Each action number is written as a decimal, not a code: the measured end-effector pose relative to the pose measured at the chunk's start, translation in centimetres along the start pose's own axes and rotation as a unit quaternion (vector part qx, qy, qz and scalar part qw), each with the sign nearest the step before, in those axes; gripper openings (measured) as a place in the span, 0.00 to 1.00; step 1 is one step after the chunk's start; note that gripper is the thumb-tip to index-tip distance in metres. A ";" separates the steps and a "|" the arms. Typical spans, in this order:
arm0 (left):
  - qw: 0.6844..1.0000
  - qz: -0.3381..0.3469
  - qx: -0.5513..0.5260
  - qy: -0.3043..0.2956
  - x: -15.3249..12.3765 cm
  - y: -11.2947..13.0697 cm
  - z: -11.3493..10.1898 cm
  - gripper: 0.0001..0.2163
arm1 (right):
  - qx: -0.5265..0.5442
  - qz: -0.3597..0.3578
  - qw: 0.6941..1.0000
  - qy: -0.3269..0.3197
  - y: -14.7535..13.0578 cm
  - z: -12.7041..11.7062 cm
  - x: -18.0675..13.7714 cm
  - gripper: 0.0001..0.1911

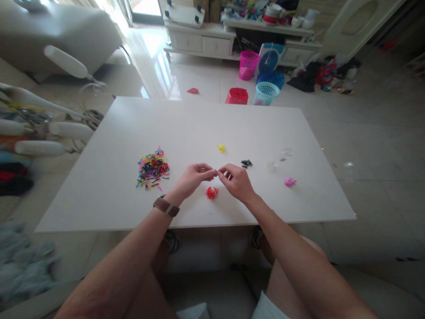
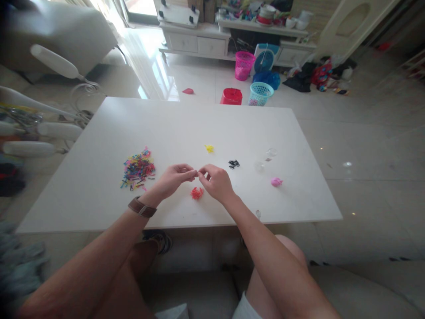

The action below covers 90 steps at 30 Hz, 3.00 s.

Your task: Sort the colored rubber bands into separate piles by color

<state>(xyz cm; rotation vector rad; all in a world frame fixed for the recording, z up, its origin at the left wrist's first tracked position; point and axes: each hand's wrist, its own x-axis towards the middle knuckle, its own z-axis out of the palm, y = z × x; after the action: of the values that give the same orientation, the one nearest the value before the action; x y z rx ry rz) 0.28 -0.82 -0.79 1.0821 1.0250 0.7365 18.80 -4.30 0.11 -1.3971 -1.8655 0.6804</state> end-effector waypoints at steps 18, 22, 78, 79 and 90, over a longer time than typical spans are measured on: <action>0.997 0.033 0.066 -0.025 0.1 -0.4 -0.7 0.18 | 0.027 0.026 0.999 0.001 -0.2 0.3 -0.2 0.06; 0.997 0.024 0.070 -0.031 -0.1 -0.8 -1.0 0.17 | 0.047 0.033 0.998 -0.002 -0.4 0.6 -0.3 0.07; 0.774 -0.165 0.575 0.208 -2.0 -3.0 -16.3 0.10 | -0.141 0.219 0.965 0.037 5.6 -2.0 1.1 0.09; 0.774 -0.165 0.574 0.209 -2.0 -3.0 -16.3 0.10 | -0.139 0.218 0.965 0.036 5.6 -2.0 1.0 0.09; 0.839 -0.111 0.477 0.238 -2.4 -1.5 -16.8 0.07 | -0.143 0.192 0.971 0.029 5.3 -1.8 0.9 0.09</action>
<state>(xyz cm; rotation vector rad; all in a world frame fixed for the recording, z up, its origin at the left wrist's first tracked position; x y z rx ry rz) -16.21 2.49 -3.57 1.6123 2.0320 0.2627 23.25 -1.94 -2.60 -1.9744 -1.7105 0.5588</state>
